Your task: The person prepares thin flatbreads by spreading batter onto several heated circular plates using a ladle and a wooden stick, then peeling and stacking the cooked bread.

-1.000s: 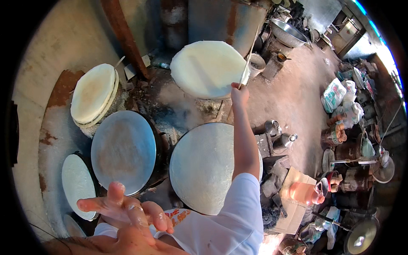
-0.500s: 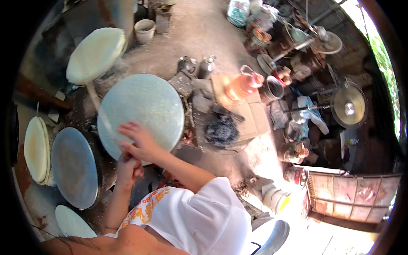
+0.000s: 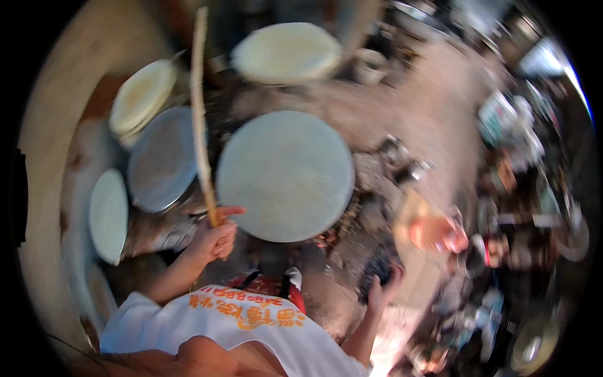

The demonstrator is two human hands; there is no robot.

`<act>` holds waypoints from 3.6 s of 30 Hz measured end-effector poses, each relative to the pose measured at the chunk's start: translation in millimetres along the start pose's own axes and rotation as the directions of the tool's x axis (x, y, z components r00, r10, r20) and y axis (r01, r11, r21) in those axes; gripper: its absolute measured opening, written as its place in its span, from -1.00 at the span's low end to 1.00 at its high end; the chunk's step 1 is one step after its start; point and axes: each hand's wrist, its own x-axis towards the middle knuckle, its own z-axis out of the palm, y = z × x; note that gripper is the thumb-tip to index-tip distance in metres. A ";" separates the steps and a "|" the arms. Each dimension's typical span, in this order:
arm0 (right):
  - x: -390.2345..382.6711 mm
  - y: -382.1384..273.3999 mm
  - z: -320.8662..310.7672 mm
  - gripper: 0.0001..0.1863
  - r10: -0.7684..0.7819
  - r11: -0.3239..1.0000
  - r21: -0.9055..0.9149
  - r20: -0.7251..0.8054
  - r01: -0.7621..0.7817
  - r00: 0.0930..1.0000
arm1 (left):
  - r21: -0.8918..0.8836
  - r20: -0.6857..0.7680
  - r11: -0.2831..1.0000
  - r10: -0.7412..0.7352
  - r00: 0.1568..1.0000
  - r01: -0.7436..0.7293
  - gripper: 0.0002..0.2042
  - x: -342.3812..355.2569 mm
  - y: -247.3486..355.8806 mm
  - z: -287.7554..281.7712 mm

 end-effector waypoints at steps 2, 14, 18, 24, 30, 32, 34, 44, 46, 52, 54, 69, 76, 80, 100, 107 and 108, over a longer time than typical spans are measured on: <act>17.6 -57.9 35.3 -0.41 -0.057 0.917 0.399 0.169 -0.015 0.984 | -0.041 -0.106 0.997 0.058 0.993 -0.062 -0.64 -18.8 3.1 -13.1; -60.7 -354.6 462.5 -0.80 -0.815 0.532 0.221 0.394 0.817 0.424 | -0.147 -0.516 0.902 0.281 0.809 -0.406 -0.65 -190.5 32.7 -185.9; -21.6 -360.5 544.1 -0.82 -0.620 0.782 0.170 0.308 0.600 0.722 | -0.085 -0.616 0.842 0.376 0.692 -0.532 -0.65 -227.2 40.4 -250.0; -178.0 -420.7 507.2 -0.74 -0.897 0.335 0.443 0.421 0.832 0.137 | -0.186 -0.617 0.757 0.406 0.674 -0.627 -0.64 -219.8 79.2 -288.3; 19.1 -459.4 640.9 -0.64 -0.639 0.580 -0.201 0.489 0.790 0.594 | 0.073 -0.673 0.731 0.538 0.507 -0.678 -0.62 -233.9 68.4 -318.6; -26.3 -494.8 679.8 -0.65 -0.756 0.467 0.022 0.529 0.884 0.386 | 0.045 -0.757 0.733 0.468 0.456 -0.679 -0.63 -232.6 69.3 -320.2; -101.1 -554.1 668.2 -0.66 -0.672 0.431 0.183 0.719 0.883 0.179 | -0.041 -0.847 0.724 0.340 0.408 -0.688 -0.64 -230.4 71.3 -314.6; -183.6 -497.4 650.1 -0.78 -0.682 0.108 0.600 0.625 0.793 -0.380 | -0.025 -0.879 0.656 0.345 0.330 -0.754 -0.65 -238.4 76.7 -310.7; -132.9 -522.8 688.6 -0.70 -0.722 0.240 0.343 0.689 0.908 -0.069 | -0.023 -0.869 0.597 0.385 0.312 -0.802 -0.64 -233.9 68.3 -307.1; 42.2 -453.7 649.6 -0.53 -0.396 0.626 -0.305 0.668 0.718 0.630 | -0.063 -0.891 0.566 0.340 0.302 -0.822 -0.63 -252.4 49.2 -307.6; 42.0 -428.6 604.8 -0.53 -0.416 0.632 -0.384 0.564 0.673 0.713 | -0.046 -0.878 0.555 0.374 0.298 -0.830 -0.64 -247.0 52.1 -311.1; -10.8 -404.6 538.3 -0.75 -0.713 0.416 0.087 0.648 0.905 0.266 | 0.058 -0.764 0.695 0.493 0.417 -0.717 -0.63 -188.7 88.2 -294.0; -130.4 -372.9 448.6 -0.64 -0.797 0.379 0.310 0.588 0.872 0.137 | 0.029 -0.872 0.635 0.393 0.291 -0.772 -0.63 -271.0 56.9 -263.2; -274.6 -444.4 458.8 -0.66 -0.861 0.288 0.815 0.451 0.504 -0.237 | 0.048 -0.889 0.569 0.399 0.224 -0.821 -0.63 -343.7 41.9 -257.1; -928.4 -638.4 644.7 -0.70 -0.747 -0.172 0.756 0.318 0.631 -0.584 | 0.648 -0.740 0.120 -0.132 -0.660 -0.752 -0.64 -677.4 -201.8 -274.4; -909.8 -519.5 475.8 -0.84 -0.196 -0.174 0.816 -0.577 -0.551 -0.793 | 0.706 -0.661 0.122 -0.241 -0.711 -0.698 -0.64 -697.4 -196.0 -300.4; -876.2 -500.0 481.0 -0.79 -0.130 -0.177 0.782 -0.620 -0.597 -0.774 | 0.725 -0.646 0.120 -0.224 -0.729 -0.679 -0.64 -695.7 -198.4 -298.4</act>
